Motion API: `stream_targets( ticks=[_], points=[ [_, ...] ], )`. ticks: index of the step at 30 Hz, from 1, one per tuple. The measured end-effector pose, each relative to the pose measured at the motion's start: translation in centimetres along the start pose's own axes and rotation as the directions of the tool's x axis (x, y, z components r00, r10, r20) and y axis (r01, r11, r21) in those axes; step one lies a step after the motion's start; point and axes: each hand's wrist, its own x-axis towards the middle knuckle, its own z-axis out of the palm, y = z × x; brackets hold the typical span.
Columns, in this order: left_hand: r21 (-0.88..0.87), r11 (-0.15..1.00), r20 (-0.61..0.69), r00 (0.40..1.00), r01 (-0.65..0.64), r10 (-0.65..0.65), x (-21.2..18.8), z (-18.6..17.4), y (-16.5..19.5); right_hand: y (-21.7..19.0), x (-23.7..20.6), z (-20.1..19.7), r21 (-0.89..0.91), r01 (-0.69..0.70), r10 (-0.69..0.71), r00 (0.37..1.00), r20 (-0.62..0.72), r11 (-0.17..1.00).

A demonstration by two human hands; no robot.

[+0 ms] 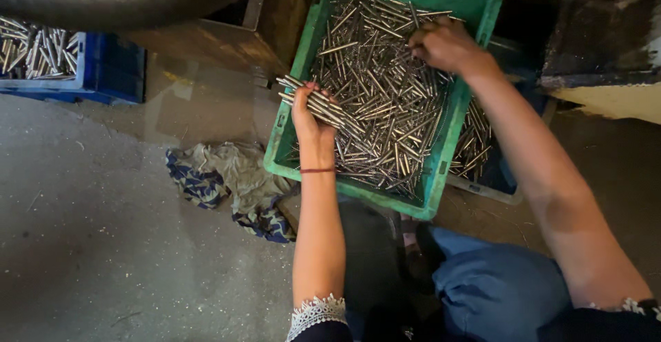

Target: The person sorts small metal rods from a green bin into a blue bin using both hands. They repeatedly pick up handfuls of rods, separate them, and transfer them between the two bins.

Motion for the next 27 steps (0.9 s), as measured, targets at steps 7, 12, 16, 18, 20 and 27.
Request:
stream_targets(
  ticks=[7, 12, 16, 18, 20, 27],
  points=[
    [0.021, 1.000, -0.054, 0.999, -0.004, 0.005, 0.0, -0.4, 0.2, 0.4, -0.2, -1.4, -0.106, -0.131, 0.157, 0.944, 0.291, 0.986],
    [0.028, 0.999, -0.048, 0.999, -0.016, 0.018, 0.3, -0.3, 0.2, 1.7, -1.3, 0.0, 0.145, -0.220, 0.174, 0.946, 0.272, 0.965],
    [0.004, 1.000, -0.076, 0.997, -0.006, 0.006, 0.1, -0.2, -0.1, 0.8, -1.1, 0.4, 0.190, -0.277, 0.224, 0.939, 0.260, 0.942],
    [0.002, 1.000, -0.065, 0.998, 0.006, -0.005, 0.1, -0.1, -0.3, -0.5, -1.0, 0.3, 0.130, -0.100, 0.080, 0.985, 0.150, 0.986],
    [0.009, 1.000, -0.060, 0.998, 0.011, -0.010, 0.2, -0.1, -0.3, -2.4, -1.2, -0.3, 0.129, -0.288, 0.238, 0.922, 0.306, 0.949],
    [0.000, 1.000, -0.093, 0.996, 0.017, -0.017, 0.2, -0.3, -0.1, -12.2, -4.7, -0.3, 0.069, -0.280, 0.263, 0.946, 0.191, 0.958]
  ],
)
